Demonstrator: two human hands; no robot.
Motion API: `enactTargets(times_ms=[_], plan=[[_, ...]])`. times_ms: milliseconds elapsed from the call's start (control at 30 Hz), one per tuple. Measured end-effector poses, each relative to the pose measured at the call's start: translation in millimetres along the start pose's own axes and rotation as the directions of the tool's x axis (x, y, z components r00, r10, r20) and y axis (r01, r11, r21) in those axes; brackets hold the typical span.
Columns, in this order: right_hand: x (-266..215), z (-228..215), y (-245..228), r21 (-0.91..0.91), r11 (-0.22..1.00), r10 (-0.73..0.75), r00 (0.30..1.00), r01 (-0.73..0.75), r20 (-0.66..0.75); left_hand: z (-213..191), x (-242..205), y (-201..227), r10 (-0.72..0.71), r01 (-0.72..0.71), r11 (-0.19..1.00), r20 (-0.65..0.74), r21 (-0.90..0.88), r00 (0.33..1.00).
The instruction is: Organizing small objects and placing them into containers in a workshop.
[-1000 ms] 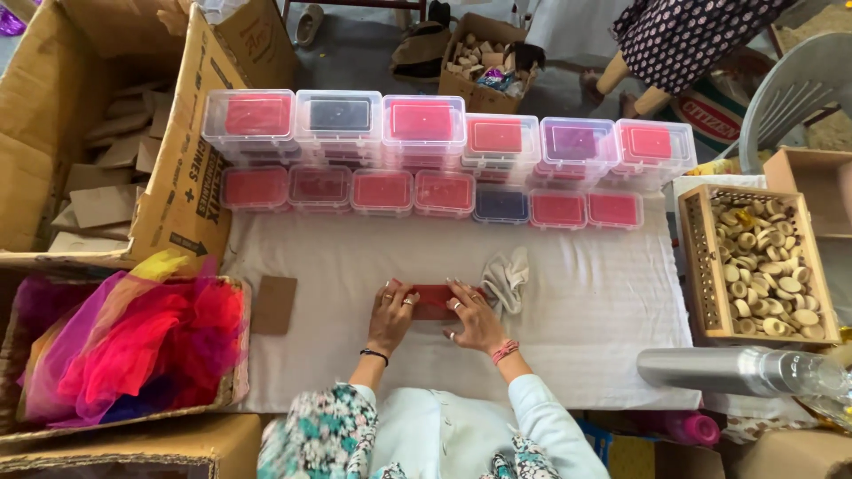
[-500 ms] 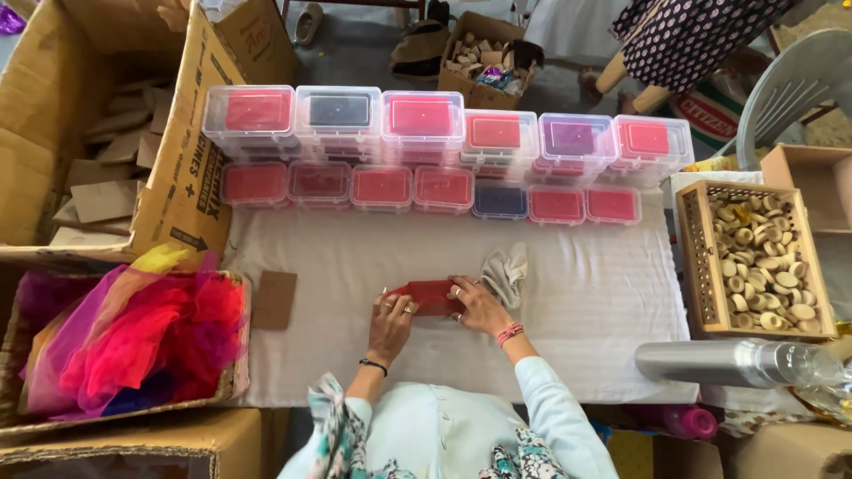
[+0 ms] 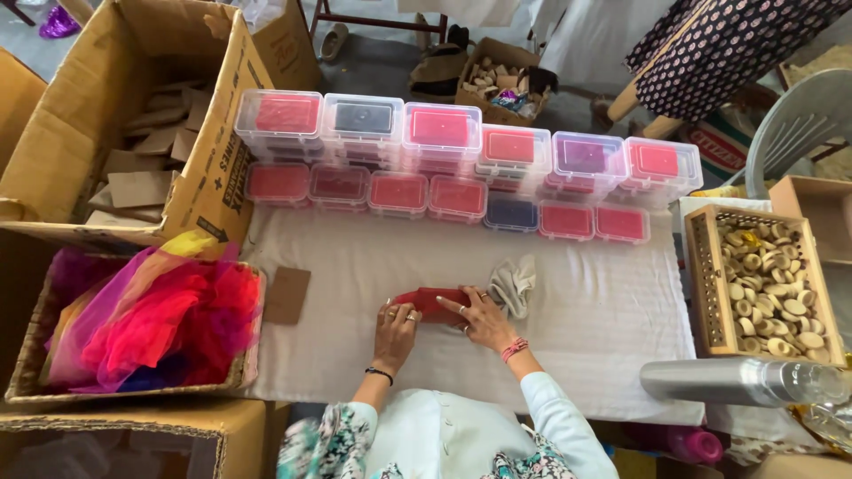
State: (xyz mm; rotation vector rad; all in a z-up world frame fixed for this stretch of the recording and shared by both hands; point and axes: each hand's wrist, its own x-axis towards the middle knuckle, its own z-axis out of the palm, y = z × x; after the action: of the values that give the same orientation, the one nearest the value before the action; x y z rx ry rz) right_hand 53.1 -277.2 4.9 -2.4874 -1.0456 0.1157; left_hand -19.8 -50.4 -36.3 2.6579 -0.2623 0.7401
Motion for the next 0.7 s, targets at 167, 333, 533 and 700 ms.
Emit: enactTargets(times_ms=[167, 333, 533, 700], plan=[[-8.4, 12.0, -1.2, -0.109, 0.994, -0.022, 0.999, 0.019, -0.023, 6.9, -1.4, -0.5, -0.09, 0.09, 0.993, -0.004, -0.075, 0.996], [-21.0, 18.1, -19.4, -0.197, 0.98, -0.06, 0.988, 0.031, -0.144, 16.0, -5.2, 3.9, -0.324, 0.335, 0.905, 0.085, -0.262, 0.942], [-18.5, 12.9, -34.5, -0.003, 0.993, 0.109, 0.948, -0.115, -0.3, 41.1, -5.3, 10.9, -0.71, 0.605, 0.393, 0.189, -0.693, 0.678], [-12.4, 2.3, -68.0, 0.082, 0.992, 0.115, 0.929, -0.091, -0.353, 62.0, -1.5, 4.2, -0.388, 0.484, -0.54, 0.714, -0.688, 0.582]])
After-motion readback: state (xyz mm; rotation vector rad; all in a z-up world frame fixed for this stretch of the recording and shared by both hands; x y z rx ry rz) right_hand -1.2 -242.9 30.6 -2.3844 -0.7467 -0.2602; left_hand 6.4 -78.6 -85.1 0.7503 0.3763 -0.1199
